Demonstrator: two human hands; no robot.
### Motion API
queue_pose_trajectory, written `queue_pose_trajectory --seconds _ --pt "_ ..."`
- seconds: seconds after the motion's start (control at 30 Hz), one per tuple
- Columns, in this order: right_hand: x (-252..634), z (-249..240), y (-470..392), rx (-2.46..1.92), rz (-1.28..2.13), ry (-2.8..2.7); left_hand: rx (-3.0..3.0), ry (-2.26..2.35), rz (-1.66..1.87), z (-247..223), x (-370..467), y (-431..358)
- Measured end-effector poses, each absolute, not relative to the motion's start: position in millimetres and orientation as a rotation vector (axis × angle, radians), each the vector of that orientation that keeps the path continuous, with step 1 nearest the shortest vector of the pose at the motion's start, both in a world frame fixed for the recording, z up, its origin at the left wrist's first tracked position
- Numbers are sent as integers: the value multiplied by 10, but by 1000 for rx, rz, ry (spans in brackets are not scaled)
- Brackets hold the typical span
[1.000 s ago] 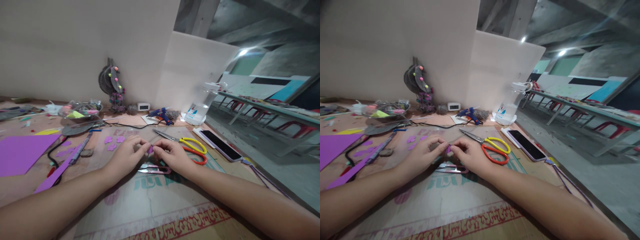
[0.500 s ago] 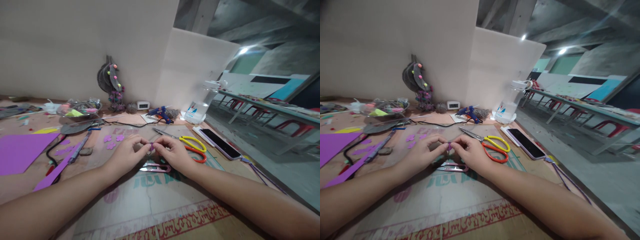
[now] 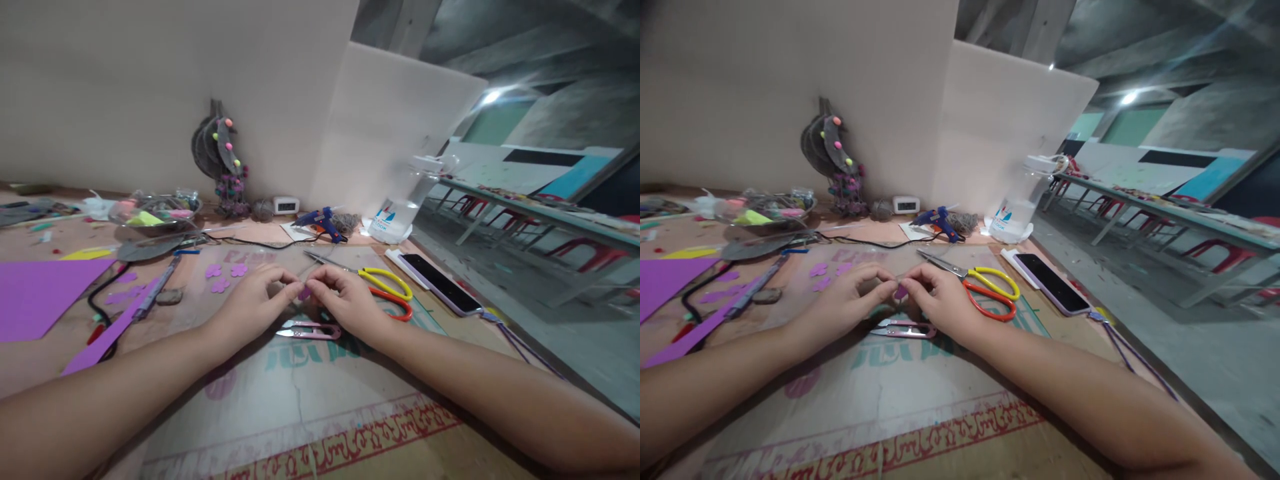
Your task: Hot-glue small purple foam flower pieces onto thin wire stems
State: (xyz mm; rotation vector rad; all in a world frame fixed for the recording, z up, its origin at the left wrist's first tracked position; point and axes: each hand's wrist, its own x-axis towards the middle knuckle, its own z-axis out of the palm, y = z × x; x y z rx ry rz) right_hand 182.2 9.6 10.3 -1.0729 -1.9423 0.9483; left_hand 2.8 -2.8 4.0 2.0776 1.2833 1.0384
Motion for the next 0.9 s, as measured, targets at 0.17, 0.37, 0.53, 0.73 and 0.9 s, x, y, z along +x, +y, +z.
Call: queue_pose_trajectory --seconds 0.17,0.37,0.53,0.73,0.9 --pt "1824 93 92 -1092 921 -1963 2103 1267 1058 44 24 -36" --pt "1809 106 106 -1030 1000 -1938 2095 1278 1078 66 20 -42" --pt "1804 101 100 -1055 1020 -1916 2068 1241 1092 50 14 -26" --pt "1801 94 109 -1074 984 -1896 2059 1262 1079 58 14 -35" --pt "1798 110 108 -1076 979 -1899 2080 1294 1051 87 24 -57"
